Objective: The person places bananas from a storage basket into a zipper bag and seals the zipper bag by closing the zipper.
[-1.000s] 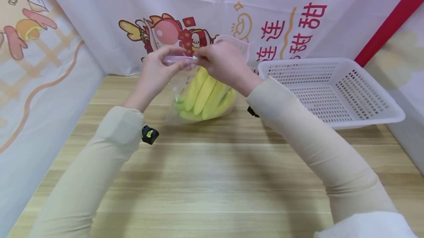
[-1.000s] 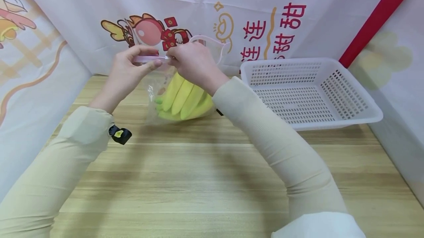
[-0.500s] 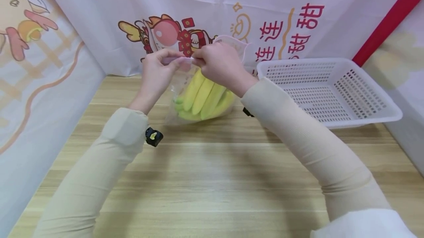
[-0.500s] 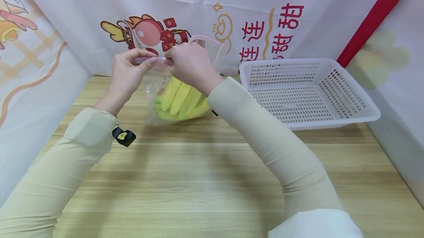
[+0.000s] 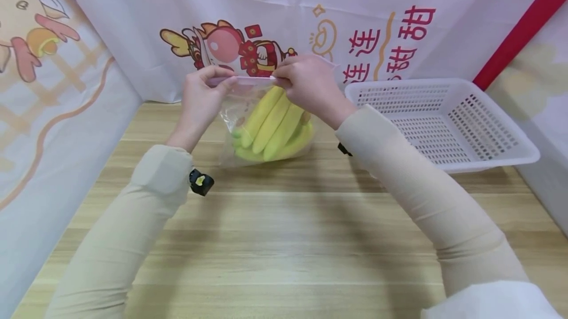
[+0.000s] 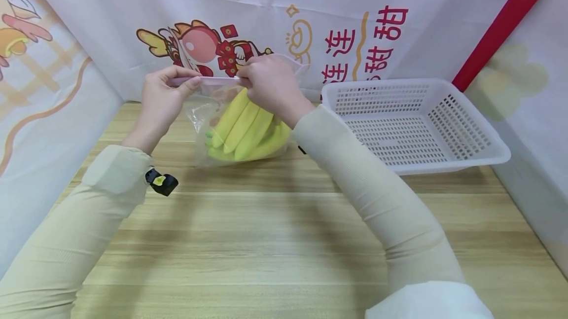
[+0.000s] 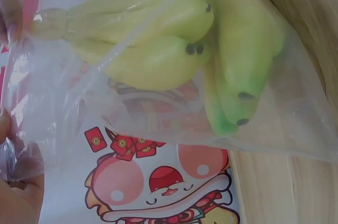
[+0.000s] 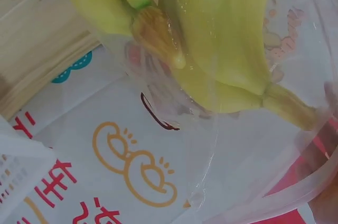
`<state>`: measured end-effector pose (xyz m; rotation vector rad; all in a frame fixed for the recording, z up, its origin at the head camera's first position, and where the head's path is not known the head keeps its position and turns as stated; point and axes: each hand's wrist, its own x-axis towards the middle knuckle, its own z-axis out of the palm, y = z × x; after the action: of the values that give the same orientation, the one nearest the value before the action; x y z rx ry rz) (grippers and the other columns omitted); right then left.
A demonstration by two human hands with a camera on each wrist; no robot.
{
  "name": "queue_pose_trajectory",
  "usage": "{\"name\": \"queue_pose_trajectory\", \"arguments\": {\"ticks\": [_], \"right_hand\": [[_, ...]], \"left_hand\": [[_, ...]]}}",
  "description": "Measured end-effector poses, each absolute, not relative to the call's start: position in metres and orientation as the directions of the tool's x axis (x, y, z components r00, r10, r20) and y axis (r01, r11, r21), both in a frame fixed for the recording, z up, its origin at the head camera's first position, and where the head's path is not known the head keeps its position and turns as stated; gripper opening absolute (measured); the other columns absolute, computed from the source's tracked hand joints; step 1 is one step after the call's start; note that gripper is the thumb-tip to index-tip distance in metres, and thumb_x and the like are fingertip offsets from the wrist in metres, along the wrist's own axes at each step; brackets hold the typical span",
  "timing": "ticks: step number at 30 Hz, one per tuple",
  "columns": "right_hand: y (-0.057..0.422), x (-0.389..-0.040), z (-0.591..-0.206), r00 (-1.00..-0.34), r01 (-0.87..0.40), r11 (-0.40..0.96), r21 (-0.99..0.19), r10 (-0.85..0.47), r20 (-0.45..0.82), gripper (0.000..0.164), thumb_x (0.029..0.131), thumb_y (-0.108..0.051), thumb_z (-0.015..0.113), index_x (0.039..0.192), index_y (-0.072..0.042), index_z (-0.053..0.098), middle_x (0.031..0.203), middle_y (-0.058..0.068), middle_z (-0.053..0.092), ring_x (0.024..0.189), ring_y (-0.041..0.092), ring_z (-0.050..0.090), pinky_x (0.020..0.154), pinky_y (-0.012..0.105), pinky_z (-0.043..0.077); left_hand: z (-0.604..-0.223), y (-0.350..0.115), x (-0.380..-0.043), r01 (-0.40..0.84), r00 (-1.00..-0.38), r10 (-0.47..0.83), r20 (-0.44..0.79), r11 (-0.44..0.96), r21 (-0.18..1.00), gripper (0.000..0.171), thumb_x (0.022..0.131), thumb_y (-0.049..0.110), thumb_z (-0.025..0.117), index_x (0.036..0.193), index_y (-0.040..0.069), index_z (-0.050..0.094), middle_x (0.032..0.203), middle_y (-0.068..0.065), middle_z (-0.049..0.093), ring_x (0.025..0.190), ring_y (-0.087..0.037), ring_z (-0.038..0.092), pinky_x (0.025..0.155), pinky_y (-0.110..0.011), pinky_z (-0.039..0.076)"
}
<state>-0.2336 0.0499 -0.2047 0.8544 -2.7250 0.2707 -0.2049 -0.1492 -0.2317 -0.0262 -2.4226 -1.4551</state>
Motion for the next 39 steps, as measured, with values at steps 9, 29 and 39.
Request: {"name": "queue_pose_trajectory", "arguments": {"ticks": [9,29,39], "right_hand": [[0.05,-0.235,-0.201,-0.84,-0.533,0.824,-0.192,-0.488,0.237,0.03,0.096,-0.032,0.054,0.118,-0.018,0.07,0.113,0.003,0.072,0.099,0.02,0.067,0.088,0.036,0.052],[0.045,-0.239,-0.198,-0.863,-0.504,0.8,-0.325,-0.481,0.152,0.033,0.097,-0.032,0.052,0.122,-0.016,0.066,0.12,0.003,0.069,0.103,0.017,0.064,0.09,0.031,0.052],[0.041,-0.24,-0.195,-0.882,-0.467,0.827,-0.312,-0.462,0.095,0.034,0.098,-0.033,0.05,0.125,-0.018,0.064,0.118,0.002,0.07,0.087,0.015,0.059,0.076,0.028,0.048]], "left_hand": [[-0.234,-0.153,-0.206,0.178,-0.942,-0.166,0.293,0.492,0.852,0.027,0.089,0.027,0.065,0.107,0.007,0.071,0.11,-0.01,0.071,0.086,-0.004,0.063,0.075,-0.014,0.05],[-0.236,-0.145,-0.206,0.287,-0.883,-0.053,0.467,0.725,0.626,0.03,0.091,0.027,0.062,0.111,0.006,0.071,0.108,-0.014,0.058,0.099,-0.023,0.05,0.085,-0.031,0.038],[-0.235,-0.145,-0.205,0.227,-0.893,-0.1,0.438,0.741,0.632,0.029,0.092,0.029,0.062,0.108,0.007,0.072,0.102,-0.012,0.06,0.095,-0.021,0.052,0.079,-0.027,0.037]]}}
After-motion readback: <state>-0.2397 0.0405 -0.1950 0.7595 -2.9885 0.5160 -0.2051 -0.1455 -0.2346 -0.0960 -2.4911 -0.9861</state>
